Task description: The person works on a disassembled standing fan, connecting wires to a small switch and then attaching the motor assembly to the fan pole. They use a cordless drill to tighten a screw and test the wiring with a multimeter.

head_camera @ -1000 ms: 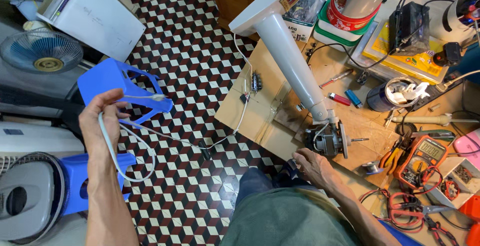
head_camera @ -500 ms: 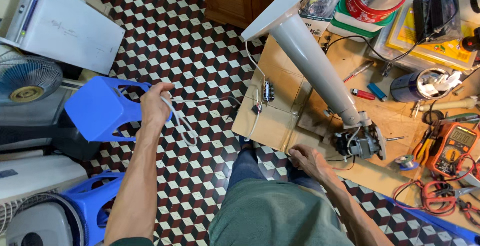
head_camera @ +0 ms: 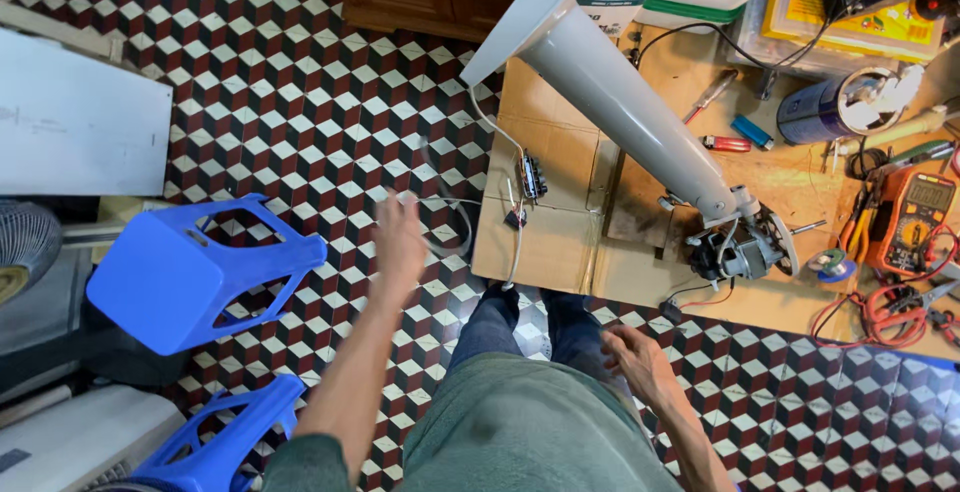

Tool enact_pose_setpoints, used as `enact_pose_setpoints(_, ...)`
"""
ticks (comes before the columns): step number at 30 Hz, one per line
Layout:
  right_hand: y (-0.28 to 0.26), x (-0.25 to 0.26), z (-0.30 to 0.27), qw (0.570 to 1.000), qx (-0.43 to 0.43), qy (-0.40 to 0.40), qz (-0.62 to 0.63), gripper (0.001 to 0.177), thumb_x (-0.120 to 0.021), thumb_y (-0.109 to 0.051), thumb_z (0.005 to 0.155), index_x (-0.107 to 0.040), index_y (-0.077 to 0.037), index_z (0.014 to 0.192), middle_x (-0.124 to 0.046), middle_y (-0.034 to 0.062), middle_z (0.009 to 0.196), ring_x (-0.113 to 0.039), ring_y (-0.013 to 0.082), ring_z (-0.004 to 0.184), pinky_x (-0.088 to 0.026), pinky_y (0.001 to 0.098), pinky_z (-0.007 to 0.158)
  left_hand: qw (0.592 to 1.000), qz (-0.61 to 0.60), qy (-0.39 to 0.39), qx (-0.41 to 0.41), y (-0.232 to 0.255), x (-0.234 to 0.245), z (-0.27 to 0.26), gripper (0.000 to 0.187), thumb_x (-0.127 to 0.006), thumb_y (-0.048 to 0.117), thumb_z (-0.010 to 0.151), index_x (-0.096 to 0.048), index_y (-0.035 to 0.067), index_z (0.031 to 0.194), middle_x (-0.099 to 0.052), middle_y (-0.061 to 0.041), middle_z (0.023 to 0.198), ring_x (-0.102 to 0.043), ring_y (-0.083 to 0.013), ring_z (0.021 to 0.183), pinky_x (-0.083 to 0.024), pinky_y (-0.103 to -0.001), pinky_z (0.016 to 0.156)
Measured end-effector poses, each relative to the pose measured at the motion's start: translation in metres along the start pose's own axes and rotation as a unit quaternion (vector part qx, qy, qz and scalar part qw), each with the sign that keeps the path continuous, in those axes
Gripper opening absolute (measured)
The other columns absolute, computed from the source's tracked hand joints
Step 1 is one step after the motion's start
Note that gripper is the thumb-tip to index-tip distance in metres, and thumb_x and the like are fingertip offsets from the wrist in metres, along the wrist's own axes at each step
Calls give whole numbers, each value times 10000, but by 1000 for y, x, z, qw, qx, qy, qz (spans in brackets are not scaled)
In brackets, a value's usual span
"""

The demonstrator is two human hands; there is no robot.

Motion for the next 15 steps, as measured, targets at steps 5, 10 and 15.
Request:
enact_pose_setpoints(5, 13, -19, -7, 999, -33, 1, 22, 441, -573, -339, 975, -659, -9, 1255, -778, 171, 1041, -770, 259, 877, -618, 370, 765, 966, -170, -185, 66, 81, -89, -35, 293, -729, 281, 843, -705, 55, 1027, -722, -179, 1027, -690, -370, 966, -547, -469, 825)
enact_pose_setpoints(10, -17, -40, -4, 999, -29, 18, -4, 365, -593, -316, 975, -678, -56, 1217, -783, 169, 1041, -769, 256, 884, -600, 370, 795, 930, -291, -195, 114, 89, -143, -32, 376, -698, 399, 857, -683, 66, 1031, -756, -139, 968, -731, -314, 934, -565, -425, 827)
enact_pose_setpoints(15, -102, -72, 41, 944, 263, 164, -113, 263, -616, -222, 955, -679, -65, 1156, -708, 188, 1059, -695, 369, 932, -553, 439, 813, 891, -349, -202, 209, 65, -151, -39, 324, -654, 391, 937, -656, 84, 1041, -772, -107, 915, -760, -278, 874, -583, -400, 805)
Point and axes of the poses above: each hand's wrist, its own z-axis towards the middle knuckle, its own x-axis out of the back of the hand, y = z × x, the point moved 5 cm from there along z, towards the middle knuckle
